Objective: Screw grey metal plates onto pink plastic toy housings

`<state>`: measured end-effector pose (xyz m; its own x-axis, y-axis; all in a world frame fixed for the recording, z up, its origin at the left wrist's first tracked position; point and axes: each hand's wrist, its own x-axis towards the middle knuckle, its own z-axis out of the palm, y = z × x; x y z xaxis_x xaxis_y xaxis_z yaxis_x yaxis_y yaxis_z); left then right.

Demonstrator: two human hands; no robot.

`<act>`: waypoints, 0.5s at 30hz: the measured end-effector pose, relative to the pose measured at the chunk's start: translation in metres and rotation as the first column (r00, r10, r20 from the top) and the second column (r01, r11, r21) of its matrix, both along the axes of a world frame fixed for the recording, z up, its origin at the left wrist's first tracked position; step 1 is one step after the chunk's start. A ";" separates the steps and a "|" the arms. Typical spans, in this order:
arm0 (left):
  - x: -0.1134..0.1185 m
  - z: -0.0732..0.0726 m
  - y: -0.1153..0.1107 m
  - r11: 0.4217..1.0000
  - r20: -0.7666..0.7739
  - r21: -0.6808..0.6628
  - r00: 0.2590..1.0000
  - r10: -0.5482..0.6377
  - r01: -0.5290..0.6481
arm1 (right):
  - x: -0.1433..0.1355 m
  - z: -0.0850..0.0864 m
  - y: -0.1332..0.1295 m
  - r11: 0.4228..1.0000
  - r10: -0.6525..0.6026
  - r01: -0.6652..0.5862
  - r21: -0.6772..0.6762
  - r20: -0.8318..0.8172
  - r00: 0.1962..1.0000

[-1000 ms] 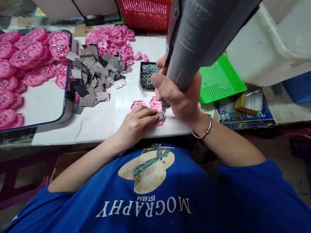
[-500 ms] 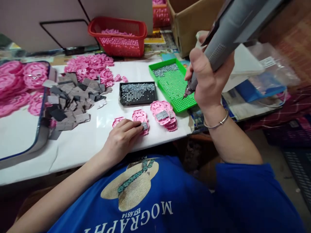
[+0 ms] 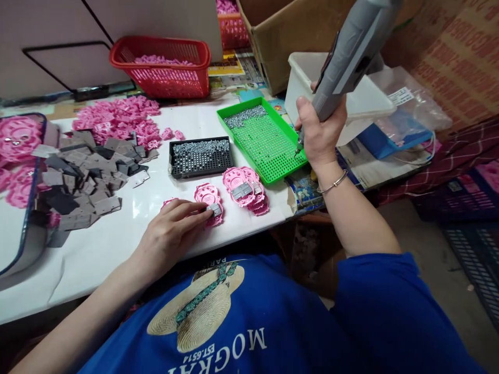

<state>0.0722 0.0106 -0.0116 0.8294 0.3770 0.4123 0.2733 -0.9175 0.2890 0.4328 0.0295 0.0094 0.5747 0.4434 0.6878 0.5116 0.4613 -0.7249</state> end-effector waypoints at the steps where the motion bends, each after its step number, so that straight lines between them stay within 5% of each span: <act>1: 0.000 -0.001 0.000 1.000 0.000 -0.007 1.000 -0.003 0.003 | 0.000 0.000 0.000 1.000 -0.017 0.017 -0.016 0.006 1.000; 10: -0.001 -0.006 0.003 0.999 0.045 -0.021 0.999 -0.023 0.024 | -0.002 -0.001 -0.002 0.999 -0.038 0.039 -0.024 0.042 0.998; 15: -0.002 -0.009 0.001 0.999 0.098 -0.043 0.995 -0.017 0.021 | -0.001 0.011 -0.001 0.999 -0.031 0.033 0.017 -0.071 0.997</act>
<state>0.0707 0.0118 -0.0207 0.7929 0.3813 0.4753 0.2246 -0.9080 0.3538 0.4313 0.0282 0.0208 0.6357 0.4117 0.6530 0.4743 0.4591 -0.7512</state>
